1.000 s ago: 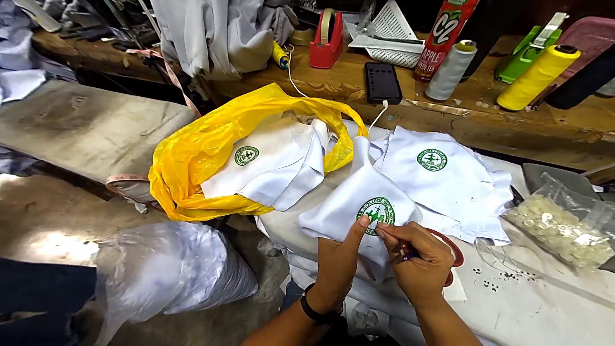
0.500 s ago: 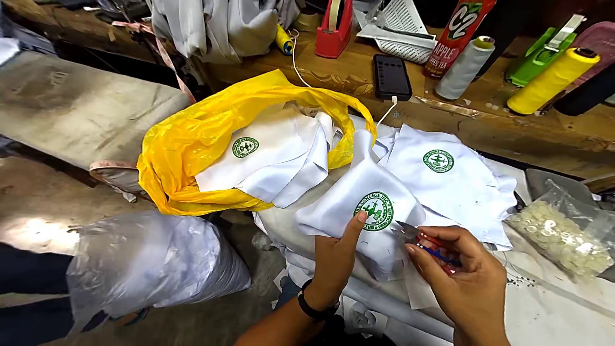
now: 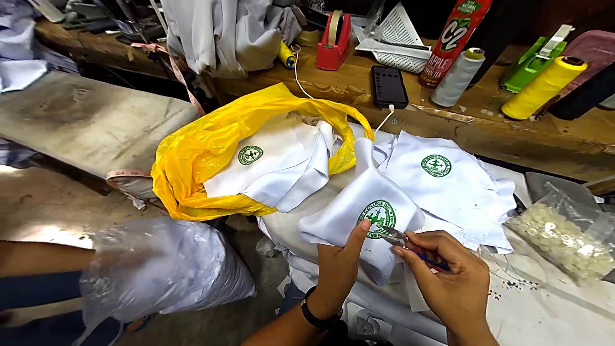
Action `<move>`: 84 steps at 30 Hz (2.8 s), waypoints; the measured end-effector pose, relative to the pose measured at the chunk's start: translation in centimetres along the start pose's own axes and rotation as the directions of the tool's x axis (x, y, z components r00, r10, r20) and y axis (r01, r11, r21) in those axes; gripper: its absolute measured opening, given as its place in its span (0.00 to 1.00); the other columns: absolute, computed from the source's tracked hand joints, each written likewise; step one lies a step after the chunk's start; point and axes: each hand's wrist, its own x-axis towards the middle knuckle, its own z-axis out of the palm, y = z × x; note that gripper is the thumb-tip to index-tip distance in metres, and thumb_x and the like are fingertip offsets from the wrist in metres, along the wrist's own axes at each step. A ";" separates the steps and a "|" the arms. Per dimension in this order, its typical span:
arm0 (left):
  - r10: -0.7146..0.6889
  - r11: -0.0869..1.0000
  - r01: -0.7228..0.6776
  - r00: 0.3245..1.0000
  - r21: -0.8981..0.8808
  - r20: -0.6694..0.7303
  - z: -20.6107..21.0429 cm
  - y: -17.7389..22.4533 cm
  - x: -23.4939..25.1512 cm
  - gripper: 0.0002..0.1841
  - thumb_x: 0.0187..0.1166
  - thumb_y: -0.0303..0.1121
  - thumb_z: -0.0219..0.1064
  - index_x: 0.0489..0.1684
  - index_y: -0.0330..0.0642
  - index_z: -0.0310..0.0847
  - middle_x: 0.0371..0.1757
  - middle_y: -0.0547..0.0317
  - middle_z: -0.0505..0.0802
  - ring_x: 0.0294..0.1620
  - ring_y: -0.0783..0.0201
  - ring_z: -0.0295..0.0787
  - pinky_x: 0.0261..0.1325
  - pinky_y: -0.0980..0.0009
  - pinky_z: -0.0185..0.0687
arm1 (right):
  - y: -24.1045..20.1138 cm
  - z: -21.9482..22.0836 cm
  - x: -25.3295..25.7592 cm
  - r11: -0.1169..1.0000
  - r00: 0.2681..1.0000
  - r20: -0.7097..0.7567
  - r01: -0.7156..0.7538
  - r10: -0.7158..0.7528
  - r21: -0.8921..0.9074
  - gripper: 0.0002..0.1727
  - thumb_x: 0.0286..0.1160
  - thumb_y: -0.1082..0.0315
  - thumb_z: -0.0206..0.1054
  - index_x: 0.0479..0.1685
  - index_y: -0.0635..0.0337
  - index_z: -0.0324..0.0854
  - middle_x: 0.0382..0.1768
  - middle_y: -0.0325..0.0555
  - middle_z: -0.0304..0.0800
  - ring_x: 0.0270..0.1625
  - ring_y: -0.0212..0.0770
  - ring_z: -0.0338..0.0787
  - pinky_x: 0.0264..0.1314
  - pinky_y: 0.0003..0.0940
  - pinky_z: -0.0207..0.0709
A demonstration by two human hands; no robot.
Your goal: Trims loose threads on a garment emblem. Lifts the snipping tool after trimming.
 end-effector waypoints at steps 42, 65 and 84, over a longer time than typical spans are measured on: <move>-0.123 0.992 0.124 0.992 -0.031 0.024 0.0 0.6 -0.1 0.11 0.77 0.17 0.66 0.54 0.33 0.77 0.43 0.59 0.96 0.47 0.68 0.95 0.58 0.67 0.92 | 0.5 0.2 -0.3 1.000 0.997 -0.082 0.002 -0.004 -0.027 0.13 0.68 0.65 0.77 0.40 0.69 0.88 0.35 0.41 0.88 0.36 0.13 0.79 0.37 0.02 0.69; -0.188 0.982 0.190 0.979 -0.011 0.084 -0.4 1.0 0.4 0.10 0.78 0.16 0.63 0.52 0.34 0.78 0.42 0.60 0.96 0.47 0.69 0.95 0.58 0.68 0.91 | 0.9 0.0 -0.1 0.995 0.995 -0.031 0.092 -0.093 -0.046 0.10 0.74 0.66 0.74 0.36 0.67 0.87 0.35 0.45 0.89 0.42 0.18 0.85 0.45 0.05 0.73; 0.032 0.998 -0.038 0.994 0.055 0.104 -0.6 0.2 0.1 0.10 0.74 0.17 0.68 0.50 0.35 0.82 0.42 0.63 0.96 0.48 0.71 0.95 0.59 0.69 0.91 | 0.5 -1.0 0.2 0.998 0.997 0.049 0.056 -0.055 -0.021 0.11 0.73 0.65 0.74 0.35 0.67 0.88 0.33 0.43 0.88 0.36 0.15 0.81 0.38 0.04 0.70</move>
